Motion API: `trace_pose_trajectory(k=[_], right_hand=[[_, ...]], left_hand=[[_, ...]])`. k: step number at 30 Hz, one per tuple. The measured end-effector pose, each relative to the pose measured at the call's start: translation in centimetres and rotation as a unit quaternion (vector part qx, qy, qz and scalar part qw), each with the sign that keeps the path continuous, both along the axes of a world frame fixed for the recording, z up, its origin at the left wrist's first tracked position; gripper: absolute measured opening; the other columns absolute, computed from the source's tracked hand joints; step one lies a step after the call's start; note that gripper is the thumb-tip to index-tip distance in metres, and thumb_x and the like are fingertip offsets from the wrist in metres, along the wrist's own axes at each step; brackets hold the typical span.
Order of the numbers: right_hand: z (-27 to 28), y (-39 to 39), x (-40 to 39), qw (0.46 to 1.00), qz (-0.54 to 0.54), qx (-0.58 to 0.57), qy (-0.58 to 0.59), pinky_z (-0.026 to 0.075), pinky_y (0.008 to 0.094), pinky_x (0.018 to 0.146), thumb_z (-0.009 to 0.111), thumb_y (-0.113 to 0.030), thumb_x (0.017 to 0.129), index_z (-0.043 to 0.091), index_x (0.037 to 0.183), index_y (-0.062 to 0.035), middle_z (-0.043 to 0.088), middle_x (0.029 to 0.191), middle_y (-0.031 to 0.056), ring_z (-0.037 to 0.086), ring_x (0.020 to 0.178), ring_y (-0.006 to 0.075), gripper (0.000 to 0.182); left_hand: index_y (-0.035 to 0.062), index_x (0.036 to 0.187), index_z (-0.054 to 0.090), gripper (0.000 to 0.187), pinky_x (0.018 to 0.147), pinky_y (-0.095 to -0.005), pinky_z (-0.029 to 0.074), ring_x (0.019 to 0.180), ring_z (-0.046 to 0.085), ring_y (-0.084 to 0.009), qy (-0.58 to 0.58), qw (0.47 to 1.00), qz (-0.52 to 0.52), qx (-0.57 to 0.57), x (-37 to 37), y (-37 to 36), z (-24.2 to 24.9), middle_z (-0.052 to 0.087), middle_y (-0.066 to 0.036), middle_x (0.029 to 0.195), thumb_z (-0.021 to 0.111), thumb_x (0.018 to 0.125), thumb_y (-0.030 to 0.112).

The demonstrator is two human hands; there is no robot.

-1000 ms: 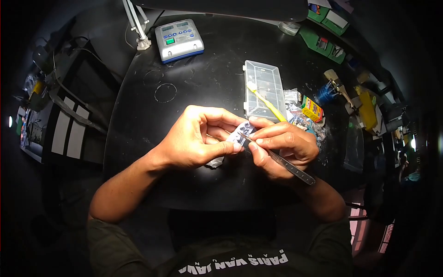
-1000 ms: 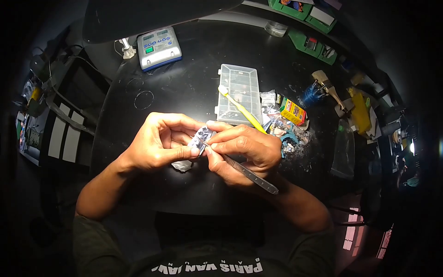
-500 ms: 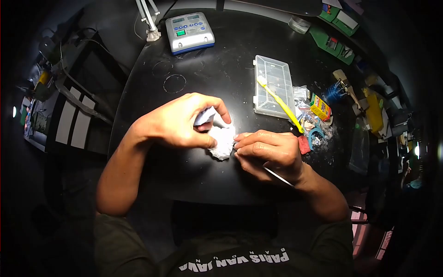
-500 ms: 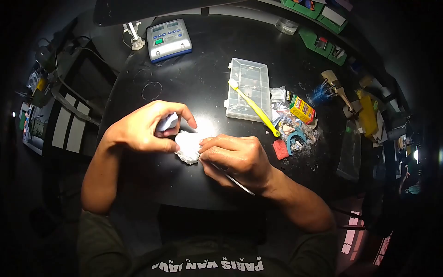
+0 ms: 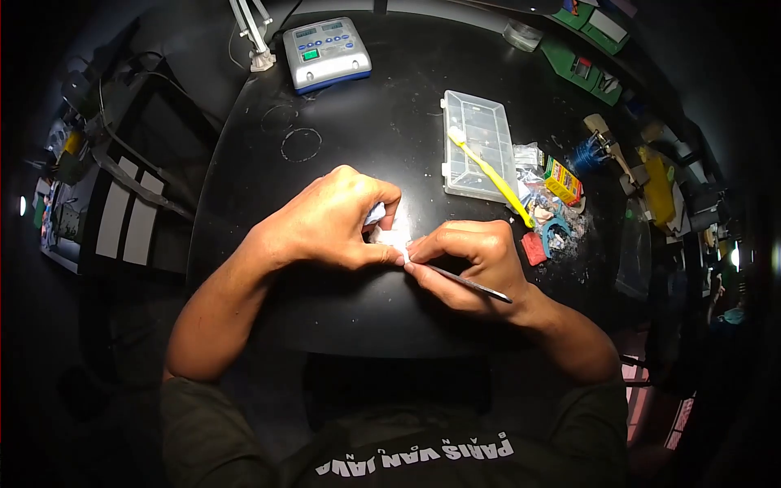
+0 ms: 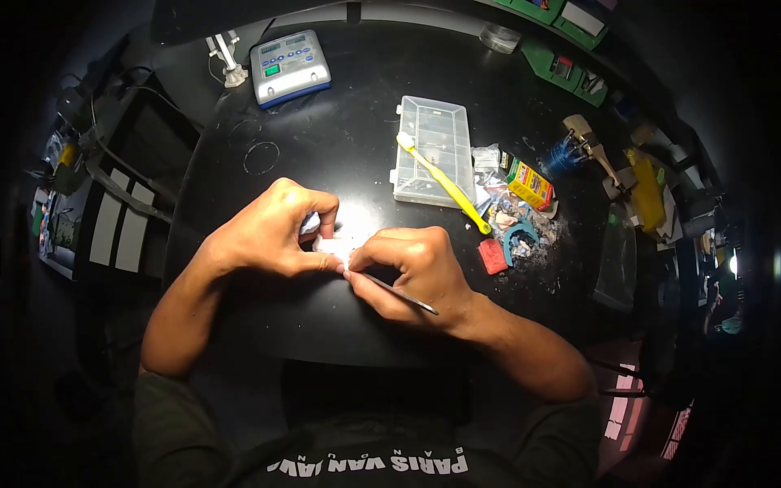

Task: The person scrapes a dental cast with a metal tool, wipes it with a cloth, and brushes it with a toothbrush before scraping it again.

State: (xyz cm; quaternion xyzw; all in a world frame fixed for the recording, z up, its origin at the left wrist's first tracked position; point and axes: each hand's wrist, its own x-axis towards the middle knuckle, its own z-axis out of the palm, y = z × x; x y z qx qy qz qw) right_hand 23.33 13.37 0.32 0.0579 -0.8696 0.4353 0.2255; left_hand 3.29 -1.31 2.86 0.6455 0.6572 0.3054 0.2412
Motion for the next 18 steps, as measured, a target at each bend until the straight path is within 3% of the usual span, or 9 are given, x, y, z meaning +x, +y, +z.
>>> trace_pose_trajectory(k=[7, 11, 14, 15, 18], right_hand=[[0.4, 0.7, 0.4, 0.998, -0.01, -0.065, -0.012, 0.056, 0.03, 0.058, 0.08, -0.003, 0.077, 0.077, 0.079, -0.0008, 0.077, 0.075, 0.0111, 0.075, 0.064, 0.0182, 0.005], [1.6, 0.9, 0.7, 0.999, -0.04, -0.005, -0.011, 0.063, 0.0307, 0.073, 0.081, 0.005, 0.08, 0.073, 0.082, 0.0003, 0.079, 0.084, 0.0144, 0.08, 0.081, 0.0206, 0.009], [1.7, 1.2, 0.6, 0.996, -0.073, 0.041, 0.025, 0.064, 0.0329, 0.076, 0.08, 0.005, 0.08, 0.073, 0.082, 0.0004, 0.078, 0.083, 0.0146, 0.08, 0.083, 0.0232, 0.009], [1.7, 1.3, 0.6, 0.995, -0.078, 0.043, 0.035, 0.064, 0.0334, 0.076, 0.08, 0.006, 0.081, 0.072, 0.082, 0.0002, 0.078, 0.082, 0.0142, 0.08, 0.082, 0.0247, 0.01], [1.1, 1.2, 0.1, 0.991, -0.088, 0.017, 0.095, 0.056, 0.0309, 0.063, 0.081, -0.001, 0.078, 0.075, 0.081, -0.0009, 0.075, 0.076, 0.0102, 0.074, 0.067, 0.0194, 0.006]], left_hand=[[0.0011, 0.075, 0.062, 0.043, 0.056, -0.0344, 0.049, 0.056, 0.064, -0.0212, 0.007, 1.0, 0.0, -0.021, 0.2, 0.1, -0.1, 0.063, -0.01, 0.062, 0.097, 0.071, 0.026], [0.0017, 0.083, 0.062, 0.048, 0.056, -0.0336, 0.046, 0.054, 0.061, -0.019, 0.0, 1.0, 0.002, 0.002, -0.1, 0.1, -0.9, 0.06, -0.008, 0.06, 0.099, 0.073, 0.031], [0.0028, 0.097, 0.061, 0.055, 0.055, -0.0325, 0.042, 0.053, 0.055, -0.0158, -0.065, 0.998, 0.021, -0.001, 0.3, 0.0, 0.7, 0.058, -0.006, 0.061, 0.099, 0.074, 0.034], [0.0044, 0.116, 0.056, 0.065, 0.056, -0.0312, 0.039, 0.056, 0.052, -0.0127, -0.059, 0.998, 0.02, -0.023, 0.1, -0.2, 0.9, 0.057, -0.005, 0.064, 0.098, 0.077, 0.035], [0.0047, 0.127, 0.05, 0.071, 0.061, -0.0301, 0.04, 0.061, 0.053, -0.0116, -0.122, 0.99, 0.07, -0.015, -0.1, -0.5, 1.2, 0.057, -0.003, 0.066, 0.095, 0.081, 0.035]])
